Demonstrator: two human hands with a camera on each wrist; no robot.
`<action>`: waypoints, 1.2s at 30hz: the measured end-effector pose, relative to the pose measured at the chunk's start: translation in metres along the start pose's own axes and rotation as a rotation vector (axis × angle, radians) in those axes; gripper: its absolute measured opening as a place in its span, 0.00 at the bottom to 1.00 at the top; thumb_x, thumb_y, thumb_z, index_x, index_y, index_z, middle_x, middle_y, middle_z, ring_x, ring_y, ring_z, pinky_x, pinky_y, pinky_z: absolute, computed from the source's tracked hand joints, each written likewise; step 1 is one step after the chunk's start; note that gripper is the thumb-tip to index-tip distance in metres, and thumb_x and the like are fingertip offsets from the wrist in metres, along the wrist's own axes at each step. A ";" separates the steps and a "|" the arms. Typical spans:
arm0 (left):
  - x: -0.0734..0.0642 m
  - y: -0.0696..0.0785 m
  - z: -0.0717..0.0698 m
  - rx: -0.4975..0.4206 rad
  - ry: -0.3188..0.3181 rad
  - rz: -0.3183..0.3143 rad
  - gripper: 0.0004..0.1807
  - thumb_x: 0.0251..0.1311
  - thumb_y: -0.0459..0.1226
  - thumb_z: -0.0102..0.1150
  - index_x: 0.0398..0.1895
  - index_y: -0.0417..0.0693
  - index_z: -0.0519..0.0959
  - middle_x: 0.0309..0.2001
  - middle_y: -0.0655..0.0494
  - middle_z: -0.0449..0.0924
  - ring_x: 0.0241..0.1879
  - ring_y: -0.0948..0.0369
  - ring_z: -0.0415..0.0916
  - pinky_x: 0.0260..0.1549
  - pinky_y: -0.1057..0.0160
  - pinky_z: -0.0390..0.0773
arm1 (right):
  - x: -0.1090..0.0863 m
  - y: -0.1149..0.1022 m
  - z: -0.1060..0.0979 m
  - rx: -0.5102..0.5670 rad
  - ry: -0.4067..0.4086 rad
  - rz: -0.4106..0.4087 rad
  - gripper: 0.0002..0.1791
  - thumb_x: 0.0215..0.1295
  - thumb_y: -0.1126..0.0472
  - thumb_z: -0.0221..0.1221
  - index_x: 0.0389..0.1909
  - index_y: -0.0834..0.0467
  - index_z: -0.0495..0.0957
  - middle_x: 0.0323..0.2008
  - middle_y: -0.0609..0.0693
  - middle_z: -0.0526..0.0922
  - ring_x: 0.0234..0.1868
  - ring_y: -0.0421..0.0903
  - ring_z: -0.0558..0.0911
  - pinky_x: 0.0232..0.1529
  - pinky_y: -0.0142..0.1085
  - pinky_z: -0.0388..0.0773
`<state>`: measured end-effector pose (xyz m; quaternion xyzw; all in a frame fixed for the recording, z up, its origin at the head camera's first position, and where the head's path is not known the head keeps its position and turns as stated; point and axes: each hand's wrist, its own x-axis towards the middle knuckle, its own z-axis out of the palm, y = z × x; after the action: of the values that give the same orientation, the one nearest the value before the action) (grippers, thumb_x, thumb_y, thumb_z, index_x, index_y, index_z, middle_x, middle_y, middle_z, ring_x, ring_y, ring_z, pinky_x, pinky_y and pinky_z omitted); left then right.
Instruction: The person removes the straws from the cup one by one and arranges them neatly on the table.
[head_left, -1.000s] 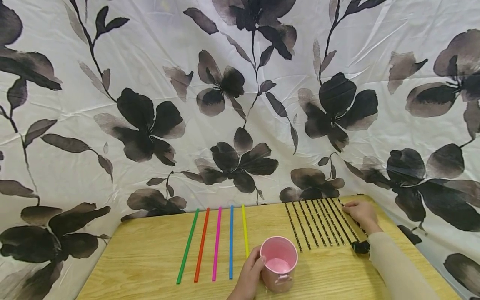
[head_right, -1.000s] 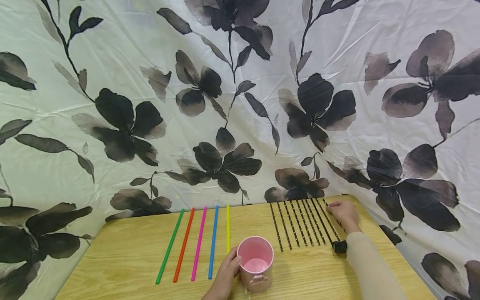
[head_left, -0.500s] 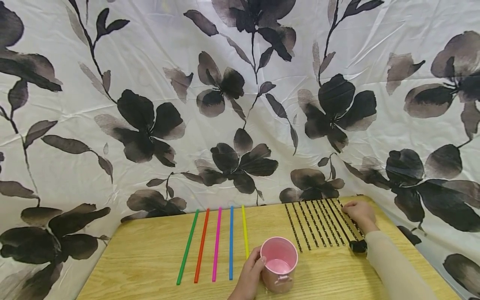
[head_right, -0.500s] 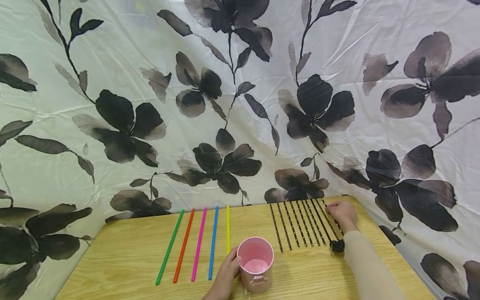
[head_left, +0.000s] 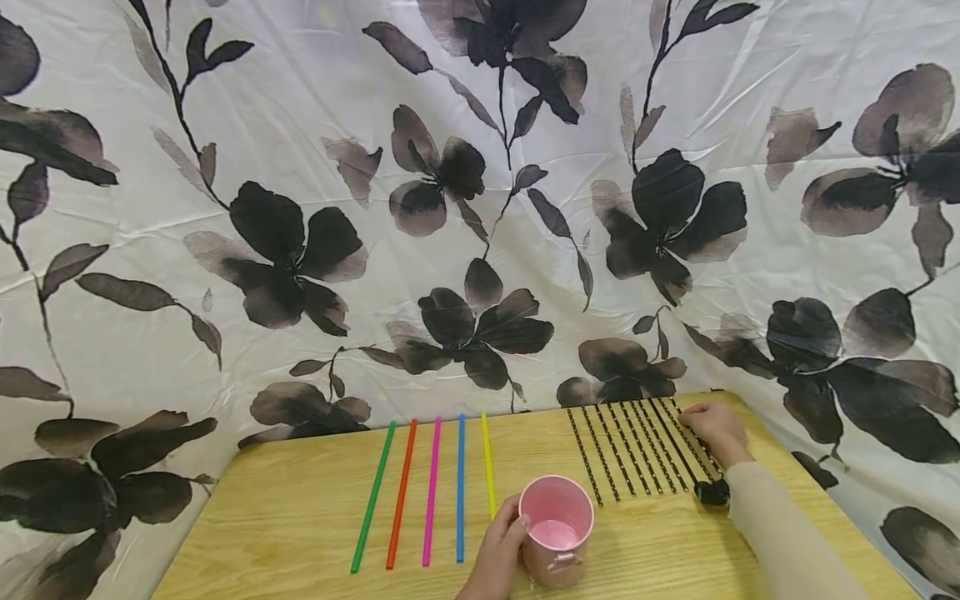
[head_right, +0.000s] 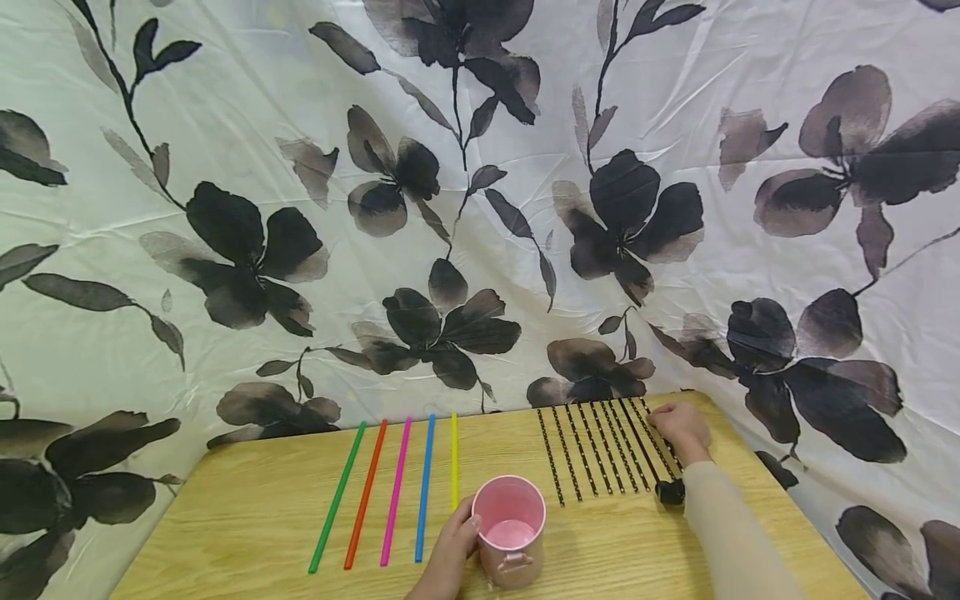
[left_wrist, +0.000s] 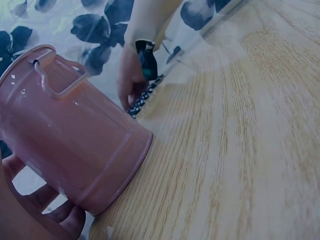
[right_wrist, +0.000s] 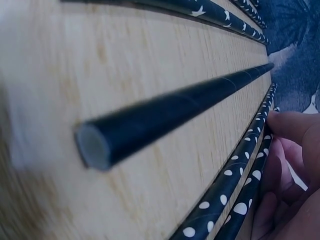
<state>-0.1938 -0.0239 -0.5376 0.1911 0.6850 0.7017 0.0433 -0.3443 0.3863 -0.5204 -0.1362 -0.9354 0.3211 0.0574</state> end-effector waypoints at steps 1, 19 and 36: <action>0.000 0.000 0.001 0.002 0.001 0.003 0.21 0.73 0.37 0.40 0.65 0.37 0.67 0.58 0.42 0.73 0.58 0.47 0.68 0.56 0.67 0.67 | 0.001 0.000 0.000 -0.003 0.002 0.001 0.18 0.62 0.51 0.60 0.44 0.61 0.85 0.46 0.61 0.82 0.38 0.55 0.80 0.31 0.43 0.74; 0.003 -0.004 0.001 -0.016 -0.021 0.019 0.22 0.74 0.36 0.38 0.66 0.37 0.66 0.60 0.41 0.71 0.61 0.48 0.67 0.58 0.68 0.64 | -0.001 0.004 0.000 0.030 0.006 0.006 0.18 0.61 0.50 0.62 0.42 0.61 0.85 0.43 0.58 0.84 0.34 0.51 0.79 0.29 0.41 0.72; 0.006 -0.001 0.001 0.011 0.018 -0.006 0.22 0.75 0.38 0.38 0.67 0.39 0.66 0.61 0.45 0.71 0.62 0.49 0.65 0.59 0.67 0.64 | 0.005 -0.005 -0.005 0.179 0.042 -0.053 0.18 0.66 0.57 0.54 0.40 0.68 0.82 0.34 0.58 0.81 0.28 0.48 0.74 0.32 0.39 0.73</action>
<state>-0.1998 -0.0212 -0.5376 0.1829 0.6899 0.6994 0.0384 -0.3491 0.3873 -0.5132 -0.1122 -0.9050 0.3988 0.0972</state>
